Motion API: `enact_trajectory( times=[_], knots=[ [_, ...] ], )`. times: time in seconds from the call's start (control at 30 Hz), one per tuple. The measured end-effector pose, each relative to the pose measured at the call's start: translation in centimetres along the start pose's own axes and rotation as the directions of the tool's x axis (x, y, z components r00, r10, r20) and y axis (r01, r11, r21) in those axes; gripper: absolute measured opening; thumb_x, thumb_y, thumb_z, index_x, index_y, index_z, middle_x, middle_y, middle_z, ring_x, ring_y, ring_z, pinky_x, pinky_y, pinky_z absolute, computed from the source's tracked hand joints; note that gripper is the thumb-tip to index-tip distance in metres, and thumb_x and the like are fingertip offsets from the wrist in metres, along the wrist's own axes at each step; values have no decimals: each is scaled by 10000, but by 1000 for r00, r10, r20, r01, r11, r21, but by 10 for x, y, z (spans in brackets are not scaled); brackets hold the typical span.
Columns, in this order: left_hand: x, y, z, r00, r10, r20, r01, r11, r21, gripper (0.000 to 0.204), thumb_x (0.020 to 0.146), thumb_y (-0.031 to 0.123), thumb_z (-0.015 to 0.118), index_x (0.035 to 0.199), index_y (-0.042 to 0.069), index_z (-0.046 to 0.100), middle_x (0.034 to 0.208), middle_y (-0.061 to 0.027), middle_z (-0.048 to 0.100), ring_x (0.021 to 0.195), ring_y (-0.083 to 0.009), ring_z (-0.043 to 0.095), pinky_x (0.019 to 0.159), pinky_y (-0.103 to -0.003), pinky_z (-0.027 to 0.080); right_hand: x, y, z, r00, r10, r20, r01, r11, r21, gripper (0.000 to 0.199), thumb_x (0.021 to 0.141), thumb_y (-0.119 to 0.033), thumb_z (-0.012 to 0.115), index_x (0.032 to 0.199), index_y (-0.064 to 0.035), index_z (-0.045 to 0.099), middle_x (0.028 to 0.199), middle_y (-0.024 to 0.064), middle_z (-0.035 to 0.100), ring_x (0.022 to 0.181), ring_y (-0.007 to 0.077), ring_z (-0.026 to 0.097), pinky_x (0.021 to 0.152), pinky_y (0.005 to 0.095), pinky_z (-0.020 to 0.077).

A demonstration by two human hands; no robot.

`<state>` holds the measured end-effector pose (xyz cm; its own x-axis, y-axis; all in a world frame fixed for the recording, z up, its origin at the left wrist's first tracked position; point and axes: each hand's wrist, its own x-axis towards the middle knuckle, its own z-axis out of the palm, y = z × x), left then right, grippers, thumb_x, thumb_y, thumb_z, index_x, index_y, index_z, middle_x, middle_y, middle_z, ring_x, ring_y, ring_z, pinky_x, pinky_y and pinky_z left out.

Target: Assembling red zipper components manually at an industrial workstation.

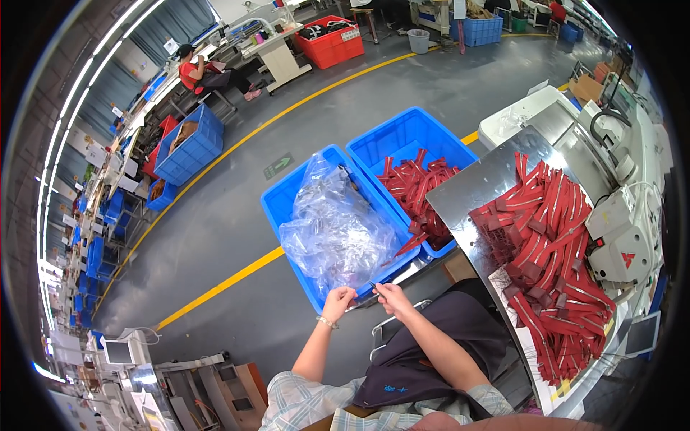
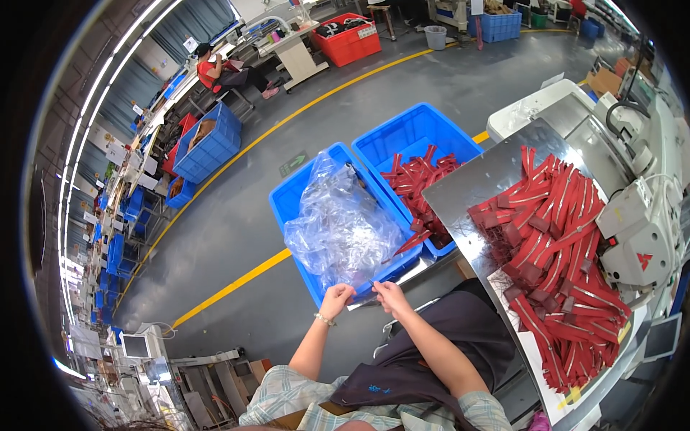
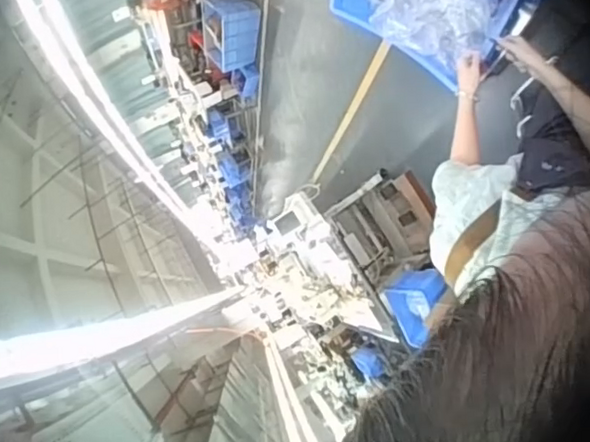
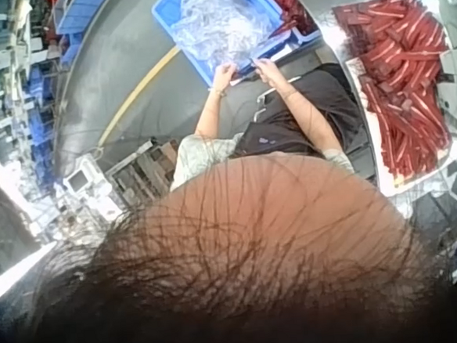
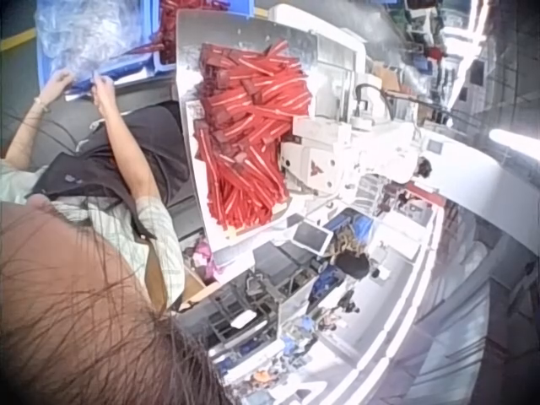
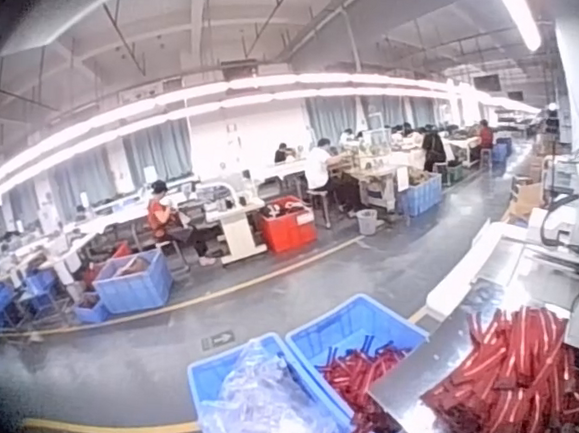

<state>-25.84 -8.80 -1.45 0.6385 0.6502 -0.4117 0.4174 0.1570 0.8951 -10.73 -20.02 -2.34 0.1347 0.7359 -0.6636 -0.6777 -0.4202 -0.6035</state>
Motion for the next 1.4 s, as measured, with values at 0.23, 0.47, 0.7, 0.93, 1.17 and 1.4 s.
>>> enact_trajectory(
  times=[0.23,0.47,0.7,0.93,1.17,1.4],
  knots=[
    [-1,-3,0,999,20,40,-22,998,61,190,842,171,511,769,19,597,624,-11,570,542,-55,508,490,-199,398,7,2,11,999,-26,32,25,999,25,264,840,-328,533,818,-65,518,535,-39,406,350,22,260,321,196,160],
    [19,1,-9,992,56,-113,-40,989,144,192,787,202,597,740,16,582,606,-25,562,532,-77,506,497,-215,408,13,9,4,995,-71,-73,71,997,2,219,855,-266,519,830,-49,531,515,-40,384,348,21,238,327,201,144],
    [100,16,7,955,-27,-294,-46,970,-238,332,618,148,750,805,54,493,542,4,459,431,-75,402,383,-229,329,-17,14,-36,995,-57,-77,63,995,74,245,877,-296,471,869,-54,515,516,-35,377,343,27,220,328,199,144],
    [185,-14,92,867,-476,146,485,741,-465,349,862,351,386,787,43,532,498,-19,432,357,-107,353,338,-269,315,-53,15,-68,988,-48,-144,68,988,135,262,881,-311,459,879,-55,518,539,-20,394,354,29,238,333,189,161],
    [232,-30,129,772,-573,274,625,762,-169,468,884,405,330,889,-2,560,681,-148,604,424,-180,501,380,-302,402,-78,13,-78,983,-53,-173,86,979,185,271,881,-318,456,884,-54,517,549,-17,393,357,28,228,345,185,168],
    [244,-34,137,820,-484,304,533,840,-99,272,821,201,390,860,-7,560,654,-147,579,467,-206,535,358,-285,402,-78,11,-68,992,-60,-112,88,958,272,252,890,-281,450,910,-38,511,552,-12,409,350,23,248,333,177,165]
  ],
)
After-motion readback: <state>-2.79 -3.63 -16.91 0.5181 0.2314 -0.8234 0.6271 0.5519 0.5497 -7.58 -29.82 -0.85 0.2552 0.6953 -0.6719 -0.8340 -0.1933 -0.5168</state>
